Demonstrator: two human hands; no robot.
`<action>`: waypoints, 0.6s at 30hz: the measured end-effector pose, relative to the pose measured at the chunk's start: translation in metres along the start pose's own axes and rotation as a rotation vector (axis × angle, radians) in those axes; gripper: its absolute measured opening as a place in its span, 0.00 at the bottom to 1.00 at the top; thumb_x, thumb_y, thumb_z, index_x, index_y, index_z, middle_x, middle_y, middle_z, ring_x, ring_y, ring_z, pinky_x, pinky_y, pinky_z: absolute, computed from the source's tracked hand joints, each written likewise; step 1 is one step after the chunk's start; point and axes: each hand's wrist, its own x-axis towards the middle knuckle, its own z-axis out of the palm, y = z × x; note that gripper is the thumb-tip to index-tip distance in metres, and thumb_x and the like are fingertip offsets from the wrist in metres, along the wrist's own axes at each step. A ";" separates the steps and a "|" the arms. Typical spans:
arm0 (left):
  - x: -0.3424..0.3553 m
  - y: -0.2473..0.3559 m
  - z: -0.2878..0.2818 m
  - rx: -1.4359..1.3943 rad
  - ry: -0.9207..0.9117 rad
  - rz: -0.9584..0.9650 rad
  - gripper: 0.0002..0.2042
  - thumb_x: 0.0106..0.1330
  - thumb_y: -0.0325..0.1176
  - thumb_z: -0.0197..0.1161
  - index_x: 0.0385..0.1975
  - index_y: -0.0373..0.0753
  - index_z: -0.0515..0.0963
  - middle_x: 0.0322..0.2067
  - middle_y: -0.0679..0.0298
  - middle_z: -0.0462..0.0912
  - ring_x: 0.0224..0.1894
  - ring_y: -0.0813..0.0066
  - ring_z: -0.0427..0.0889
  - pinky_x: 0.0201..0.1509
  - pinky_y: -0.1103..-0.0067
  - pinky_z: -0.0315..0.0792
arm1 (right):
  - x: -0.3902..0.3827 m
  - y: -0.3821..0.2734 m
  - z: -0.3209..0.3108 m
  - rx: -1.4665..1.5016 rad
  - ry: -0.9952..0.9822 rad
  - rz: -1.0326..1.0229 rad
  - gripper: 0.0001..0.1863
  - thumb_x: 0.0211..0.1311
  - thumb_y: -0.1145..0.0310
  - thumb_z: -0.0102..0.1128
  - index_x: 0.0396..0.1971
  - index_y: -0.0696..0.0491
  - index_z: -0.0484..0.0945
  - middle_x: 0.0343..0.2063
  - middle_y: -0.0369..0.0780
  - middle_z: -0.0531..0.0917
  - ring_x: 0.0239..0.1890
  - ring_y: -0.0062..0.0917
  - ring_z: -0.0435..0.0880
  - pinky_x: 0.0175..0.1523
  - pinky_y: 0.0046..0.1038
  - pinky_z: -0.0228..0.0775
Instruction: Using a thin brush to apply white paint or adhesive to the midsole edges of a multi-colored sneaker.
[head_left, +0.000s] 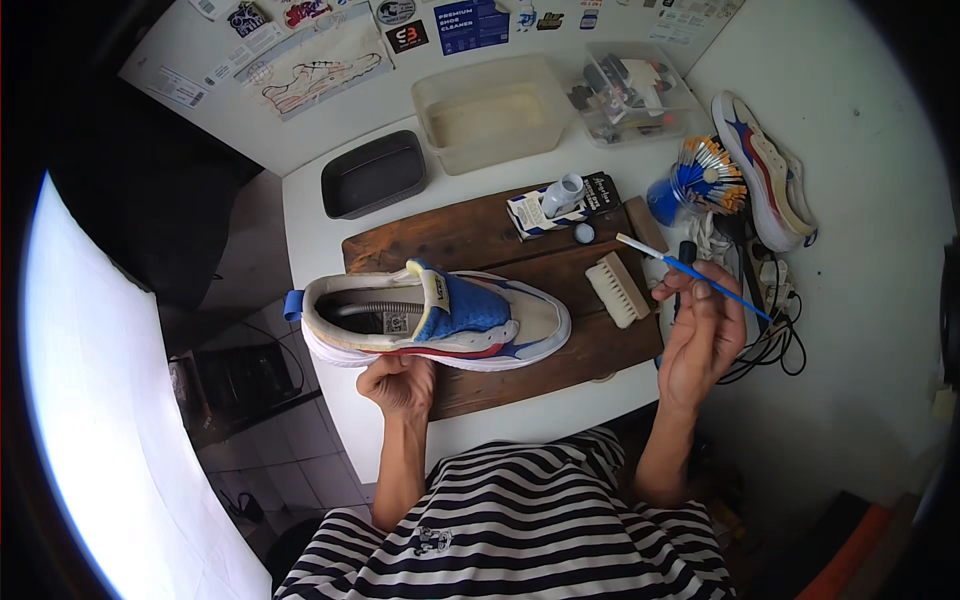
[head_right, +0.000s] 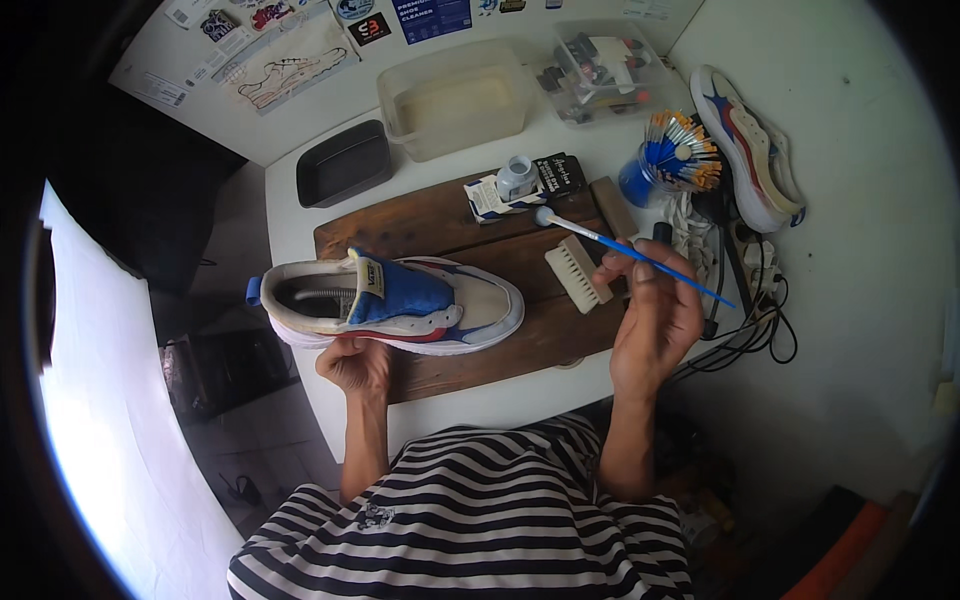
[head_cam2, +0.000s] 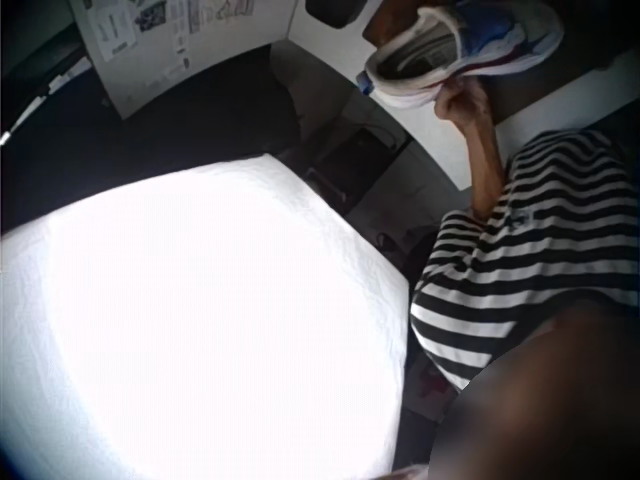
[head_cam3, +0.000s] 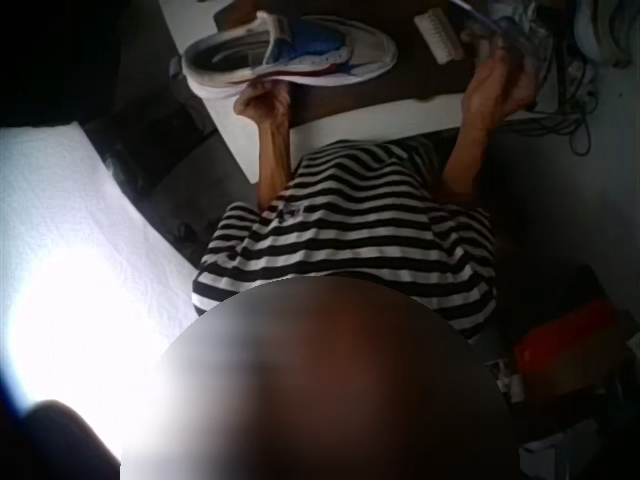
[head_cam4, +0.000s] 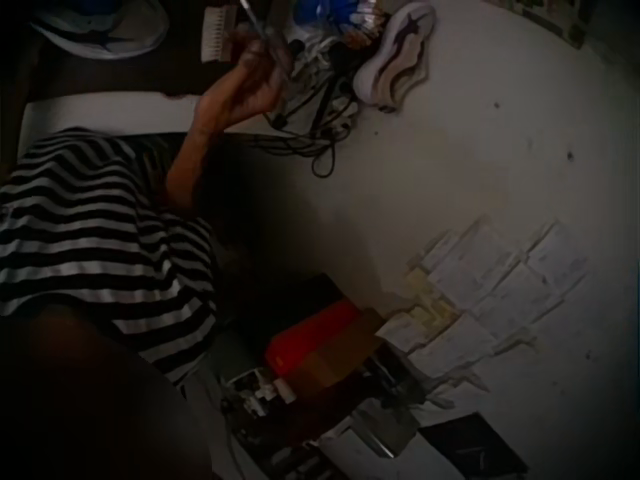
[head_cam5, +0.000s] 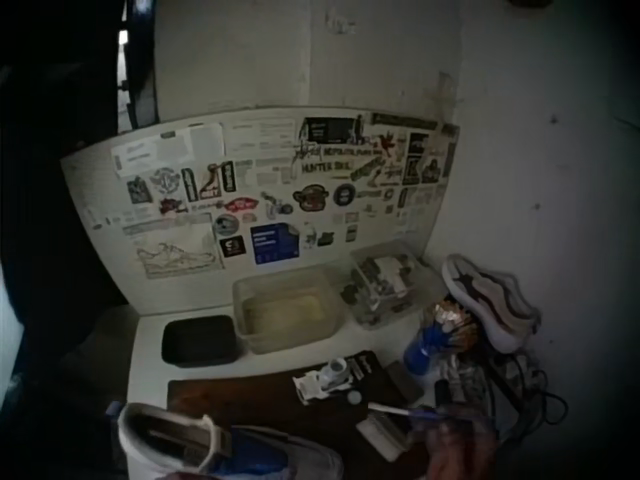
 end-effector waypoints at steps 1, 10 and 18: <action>0.000 0.003 -0.014 -0.084 -0.152 -0.011 0.28 0.40 0.15 0.47 0.48 0.22 0.72 0.40 0.48 0.80 0.46 0.57 0.80 0.66 0.61 0.69 | 0.012 -0.006 0.006 -0.162 -0.105 -0.116 0.10 0.71 0.75 0.54 0.48 0.62 0.76 0.33 0.45 0.85 0.35 0.27 0.84 0.51 0.33 0.77; 0.004 -0.001 -0.008 -0.026 -0.029 -0.087 0.46 0.34 0.15 0.53 0.68 0.33 0.62 0.60 0.48 0.73 0.43 0.63 0.81 0.61 0.68 0.75 | 0.094 -0.026 0.073 -0.881 -0.480 -0.389 0.06 0.61 0.74 0.66 0.35 0.58 0.79 0.26 0.42 0.84 0.26 0.29 0.82 0.35 0.30 0.73; 0.013 -0.011 0.036 0.134 0.090 -0.026 0.54 0.34 0.23 0.58 0.74 0.41 0.52 0.73 0.51 0.57 0.76 0.49 0.53 0.81 0.56 0.45 | 0.112 0.007 0.075 -0.885 -0.657 -0.225 0.05 0.63 0.75 0.62 0.33 0.60 0.78 0.25 0.45 0.83 0.26 0.34 0.82 0.34 0.34 0.74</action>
